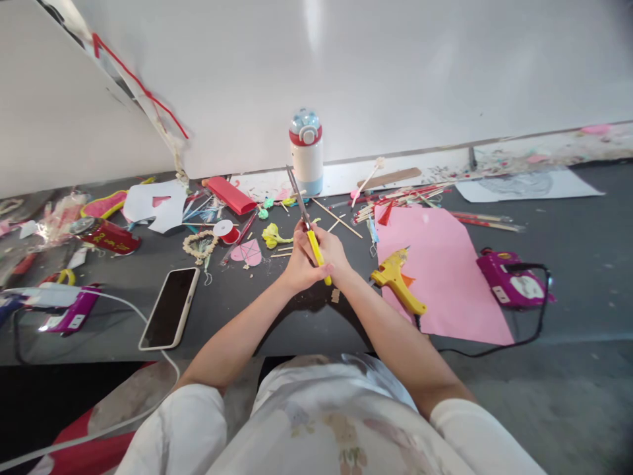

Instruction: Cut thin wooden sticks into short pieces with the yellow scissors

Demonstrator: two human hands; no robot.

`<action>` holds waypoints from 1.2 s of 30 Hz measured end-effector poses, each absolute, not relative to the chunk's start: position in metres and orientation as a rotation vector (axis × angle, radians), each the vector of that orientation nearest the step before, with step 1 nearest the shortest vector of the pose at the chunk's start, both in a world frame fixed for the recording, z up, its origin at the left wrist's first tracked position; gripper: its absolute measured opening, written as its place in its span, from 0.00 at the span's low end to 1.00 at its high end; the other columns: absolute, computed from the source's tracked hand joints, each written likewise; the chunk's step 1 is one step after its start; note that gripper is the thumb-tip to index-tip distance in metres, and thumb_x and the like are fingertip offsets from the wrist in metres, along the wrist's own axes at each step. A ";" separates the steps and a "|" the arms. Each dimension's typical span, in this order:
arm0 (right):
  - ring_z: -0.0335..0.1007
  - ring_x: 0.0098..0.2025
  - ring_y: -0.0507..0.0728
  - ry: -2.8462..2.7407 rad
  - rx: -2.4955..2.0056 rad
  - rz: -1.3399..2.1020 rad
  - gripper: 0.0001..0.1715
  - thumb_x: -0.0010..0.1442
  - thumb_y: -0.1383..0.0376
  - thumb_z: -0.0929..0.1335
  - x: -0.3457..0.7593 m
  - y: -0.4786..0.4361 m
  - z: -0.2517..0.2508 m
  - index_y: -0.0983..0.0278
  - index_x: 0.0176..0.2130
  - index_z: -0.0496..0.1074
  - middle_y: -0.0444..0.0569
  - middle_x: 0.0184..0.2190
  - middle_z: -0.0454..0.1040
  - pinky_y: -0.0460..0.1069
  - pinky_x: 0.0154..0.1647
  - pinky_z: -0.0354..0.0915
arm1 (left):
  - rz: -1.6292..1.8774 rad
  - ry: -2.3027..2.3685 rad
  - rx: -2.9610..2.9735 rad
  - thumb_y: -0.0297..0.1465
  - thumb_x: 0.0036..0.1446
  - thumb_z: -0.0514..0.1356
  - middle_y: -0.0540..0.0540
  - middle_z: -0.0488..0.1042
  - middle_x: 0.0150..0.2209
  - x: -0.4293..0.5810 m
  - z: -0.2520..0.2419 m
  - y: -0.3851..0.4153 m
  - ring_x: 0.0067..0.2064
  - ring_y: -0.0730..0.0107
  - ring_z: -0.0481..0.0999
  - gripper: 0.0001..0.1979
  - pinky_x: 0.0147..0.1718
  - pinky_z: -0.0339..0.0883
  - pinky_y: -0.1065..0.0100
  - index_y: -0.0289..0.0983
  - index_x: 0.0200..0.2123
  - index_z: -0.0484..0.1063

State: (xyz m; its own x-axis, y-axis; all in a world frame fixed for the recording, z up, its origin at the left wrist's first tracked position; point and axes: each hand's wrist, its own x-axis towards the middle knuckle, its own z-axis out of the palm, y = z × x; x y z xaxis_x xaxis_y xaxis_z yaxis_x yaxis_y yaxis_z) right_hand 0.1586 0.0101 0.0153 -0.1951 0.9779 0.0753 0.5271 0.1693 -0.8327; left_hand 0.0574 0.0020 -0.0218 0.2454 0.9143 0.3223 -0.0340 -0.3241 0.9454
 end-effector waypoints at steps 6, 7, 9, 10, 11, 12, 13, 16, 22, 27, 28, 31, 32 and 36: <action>0.70 0.32 0.55 -1.803 -1.376 0.926 0.19 0.59 0.51 0.59 0.160 0.009 0.015 0.61 0.38 0.69 0.45 0.32 0.75 0.46 0.31 0.59 | 1.300 0.885 1.610 0.52 0.34 0.67 0.36 0.56 0.56 0.058 -0.021 0.001 0.59 0.49 0.60 0.52 0.58 0.57 0.50 0.41 0.59 0.46; 0.70 0.33 0.55 -1.800 -1.372 0.927 0.19 0.59 0.51 0.59 0.160 0.009 0.014 0.61 0.38 0.69 0.45 0.32 0.75 0.46 0.31 0.59 | 1.301 0.887 1.611 0.52 0.34 0.67 0.36 0.56 0.56 0.058 -0.021 0.001 0.58 0.50 0.61 0.52 0.58 0.57 0.50 0.41 0.59 0.46; 0.70 0.33 0.55 -1.796 -1.367 0.934 0.20 0.59 0.51 0.59 0.160 0.009 0.014 0.62 0.37 0.70 0.45 0.31 0.74 0.46 0.31 0.59 | 1.307 0.889 1.609 0.52 0.34 0.67 0.37 0.57 0.54 0.059 -0.020 0.001 0.57 0.51 0.62 0.51 0.58 0.58 0.51 0.41 0.58 0.47; 0.70 0.33 0.55 -1.794 -1.366 0.938 0.20 0.59 0.51 0.59 0.160 0.009 0.014 0.62 0.36 0.70 0.45 0.30 0.74 0.46 0.31 0.59 | 1.309 0.889 1.608 0.51 0.34 0.67 0.37 0.58 0.54 0.059 -0.020 0.001 0.57 0.51 0.62 0.51 0.58 0.58 0.51 0.41 0.58 0.47; 0.70 0.33 0.55 -1.789 -1.364 0.941 0.21 0.59 0.50 0.59 0.160 0.009 0.014 0.62 0.35 0.69 0.46 0.30 0.74 0.46 0.30 0.59 | 1.313 0.889 1.607 0.51 0.34 0.67 0.38 0.58 0.53 0.059 -0.020 0.001 0.57 0.51 0.62 0.51 0.58 0.57 0.51 0.41 0.58 0.47; 0.70 0.32 0.55 -1.784 -1.360 0.943 0.21 0.59 0.50 0.59 0.160 0.009 0.014 0.62 0.35 0.69 0.46 0.30 0.74 0.46 0.30 0.59 | 1.316 0.885 1.606 0.51 0.34 0.67 0.38 0.58 0.53 0.059 -0.021 0.001 0.57 0.51 0.62 0.51 0.58 0.57 0.50 0.41 0.58 0.48; 0.70 0.32 0.55 -1.781 -1.354 0.945 0.21 0.59 0.50 0.59 0.160 0.009 0.014 0.62 0.35 0.69 0.45 0.30 0.74 0.46 0.30 0.59 | 1.317 0.880 1.603 0.50 0.34 0.67 0.38 0.58 0.53 0.059 -0.021 0.002 0.57 0.51 0.62 0.51 0.58 0.57 0.50 0.40 0.58 0.48; 0.70 0.33 0.55 -1.788 -1.371 0.949 0.22 0.59 0.49 0.58 0.159 0.010 0.013 0.61 0.37 0.69 0.46 0.31 0.74 0.46 0.31 0.60 | 1.299 0.878 1.592 0.50 0.34 0.67 0.36 0.58 0.53 0.058 -0.024 0.003 0.57 0.50 0.61 0.52 0.58 0.57 0.48 0.39 0.59 0.46; 0.71 0.33 0.57 -1.810 -1.552 0.924 0.25 0.59 0.46 0.56 0.162 0.014 0.016 0.62 0.36 0.68 0.49 0.32 0.75 0.48 0.32 0.60 | 1.158 0.835 1.707 0.55 0.38 0.63 0.35 0.54 0.60 0.047 -0.021 0.011 0.61 0.49 0.59 0.50 0.56 0.61 0.52 0.41 0.60 0.47; 0.71 0.36 0.60 -1.911 -1.619 0.819 0.26 0.59 0.44 0.56 0.166 0.015 0.020 0.62 0.33 0.66 0.51 0.31 0.75 0.48 0.32 0.59 | 1.395 1.090 1.796 0.55 0.55 0.47 0.39 0.65 0.53 0.026 0.003 0.021 0.53 0.62 0.70 0.31 0.49 0.68 0.59 0.44 0.56 0.54; 0.72 0.35 0.60 -1.938 -1.624 0.810 0.27 0.58 0.43 0.56 0.166 0.015 0.020 0.62 0.32 0.65 0.51 0.31 0.75 0.49 0.32 0.59 | 1.438 1.195 1.820 0.52 0.57 0.48 0.40 0.67 0.50 0.021 0.008 0.022 0.50 0.65 0.71 0.27 0.47 0.69 0.61 0.44 0.54 0.56; 0.72 0.33 0.60 -2.014 -1.623 0.792 0.28 0.57 0.41 0.57 0.163 0.013 0.019 0.62 0.32 0.64 0.52 0.30 0.74 0.49 0.30 0.58 | 1.535 1.446 1.986 0.46 0.60 0.50 0.43 0.70 0.43 0.005 0.018 0.026 0.44 0.69 0.72 0.19 0.42 0.69 0.65 0.41 0.48 0.62; 0.71 0.33 0.60 -2.039 -1.615 0.781 0.28 0.56 0.41 0.57 0.162 0.012 0.017 0.62 0.32 0.64 0.52 0.30 0.74 0.49 0.30 0.57 | 1.545 1.513 2.061 0.44 0.60 0.50 0.44 0.70 0.41 0.000 0.019 0.027 0.42 0.69 0.72 0.17 0.40 0.68 0.65 0.40 0.45 0.64; 0.72 0.33 0.60 -2.104 -1.583 0.732 0.29 0.57 0.41 0.57 0.158 0.008 0.014 0.62 0.33 0.64 0.52 0.30 0.74 0.48 0.30 0.57 | 1.497 1.691 2.309 0.40 0.61 0.50 0.46 0.70 0.34 -0.010 0.022 0.028 0.37 0.69 0.71 0.13 0.38 0.66 0.65 0.37 0.38 0.67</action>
